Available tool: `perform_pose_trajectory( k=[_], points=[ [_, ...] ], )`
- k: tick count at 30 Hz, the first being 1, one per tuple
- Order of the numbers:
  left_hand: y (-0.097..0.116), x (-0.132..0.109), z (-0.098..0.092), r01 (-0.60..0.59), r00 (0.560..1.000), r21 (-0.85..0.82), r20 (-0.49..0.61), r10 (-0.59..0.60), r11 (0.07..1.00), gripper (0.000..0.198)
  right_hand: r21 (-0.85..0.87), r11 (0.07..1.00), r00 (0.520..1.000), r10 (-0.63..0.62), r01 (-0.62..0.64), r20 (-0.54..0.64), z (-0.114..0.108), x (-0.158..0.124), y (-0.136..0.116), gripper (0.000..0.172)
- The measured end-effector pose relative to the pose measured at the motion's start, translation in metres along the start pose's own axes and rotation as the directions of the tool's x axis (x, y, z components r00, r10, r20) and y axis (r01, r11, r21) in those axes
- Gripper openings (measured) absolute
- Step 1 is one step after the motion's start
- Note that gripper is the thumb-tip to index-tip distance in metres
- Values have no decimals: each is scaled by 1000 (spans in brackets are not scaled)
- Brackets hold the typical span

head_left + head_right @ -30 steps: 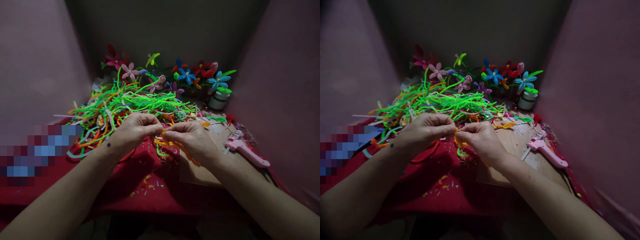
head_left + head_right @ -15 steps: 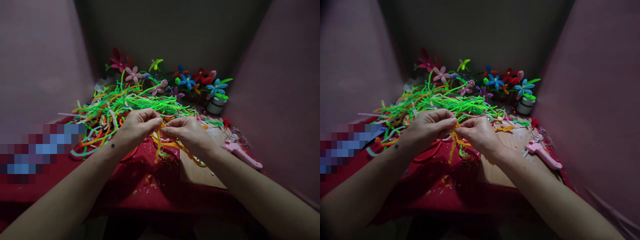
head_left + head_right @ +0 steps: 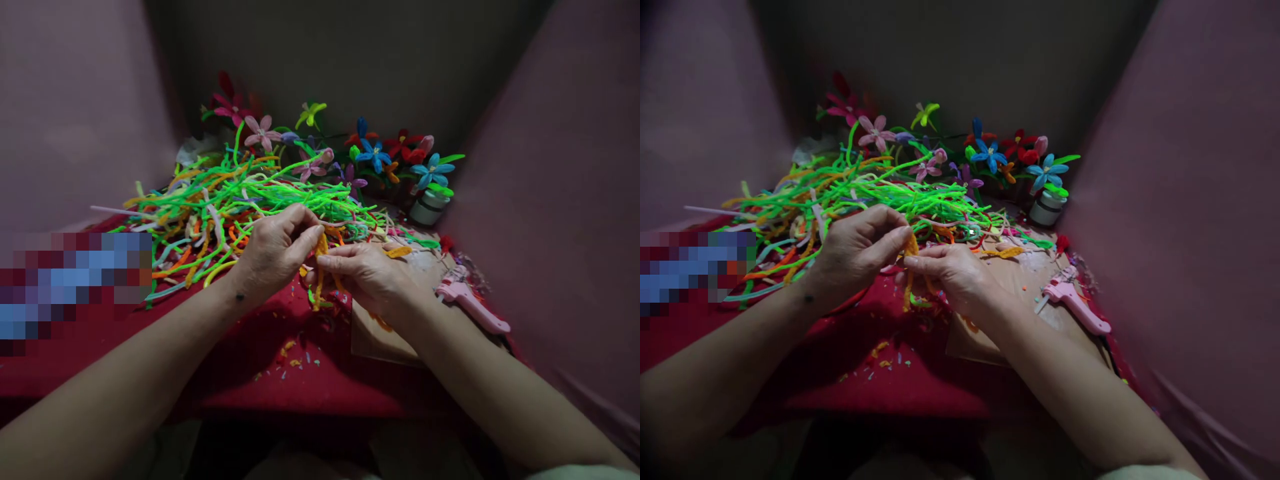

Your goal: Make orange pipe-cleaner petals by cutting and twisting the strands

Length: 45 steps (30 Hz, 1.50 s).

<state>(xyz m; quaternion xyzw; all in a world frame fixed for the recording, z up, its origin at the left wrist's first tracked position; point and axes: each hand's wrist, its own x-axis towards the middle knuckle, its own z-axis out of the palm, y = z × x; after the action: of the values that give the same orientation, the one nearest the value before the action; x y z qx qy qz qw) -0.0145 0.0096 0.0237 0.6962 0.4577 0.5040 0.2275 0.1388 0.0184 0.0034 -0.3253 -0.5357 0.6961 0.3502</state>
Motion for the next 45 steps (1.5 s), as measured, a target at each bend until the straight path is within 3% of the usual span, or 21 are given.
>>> perform_pose_trajectory(
  k=[3,7,9,11,14,16,19,24,31,37,40,45],
  points=[
    [-2,1,1,136,990,-173,61,-127,975,7,-10,1000,999,-27,27,-44,-1,-2,2,20],
    [-5,3,0,310,929,-310,300,-217,899,15,-13,1000,997,-29,28,-75,0,-5,2,20],
    [-4,2,3,318,928,-265,286,-241,910,22,-74,997,994,-33,26,-101,2,-6,1,22],
    [-2,1,6,317,941,-207,191,-280,925,26,-185,983,988,-41,13,-148,5,-7,1,27],
    [-2,0,12,359,933,-171,100,-346,918,25,-395,918,960,-146,42,-238,11,-6,5,30],
    [-5,1,14,429,903,-229,120,-412,874,22,-465,883,943,-202,59,-264,13,-3,9,30],
    [-11,3,13,519,855,-313,201,-478,796,17,-396,917,953,-160,48,-257,14,-1,15,29],
    [-14,4,11,446,893,-258,194,-406,857,20,-254,967,970,-76,15,-230,11,-3,17,26],
    [-13,4,13,491,871,-283,191,-453,824,20,-201,979,964,-93,42,-250,10,-1,16,21],
    [-15,6,10,534,843,-289,250,-476,795,17,-24,999,996,-35,33,-86,0,2,21,28],
    [-16,6,8,521,848,-294,288,-445,801,16,98,995,999,19,-16,-28,-4,3,21,20],
    [-16,7,6,465,858,-264,369,-357,845,22,6,1000,998,18,-18,-54,-3,0,15,17]
  ],
)
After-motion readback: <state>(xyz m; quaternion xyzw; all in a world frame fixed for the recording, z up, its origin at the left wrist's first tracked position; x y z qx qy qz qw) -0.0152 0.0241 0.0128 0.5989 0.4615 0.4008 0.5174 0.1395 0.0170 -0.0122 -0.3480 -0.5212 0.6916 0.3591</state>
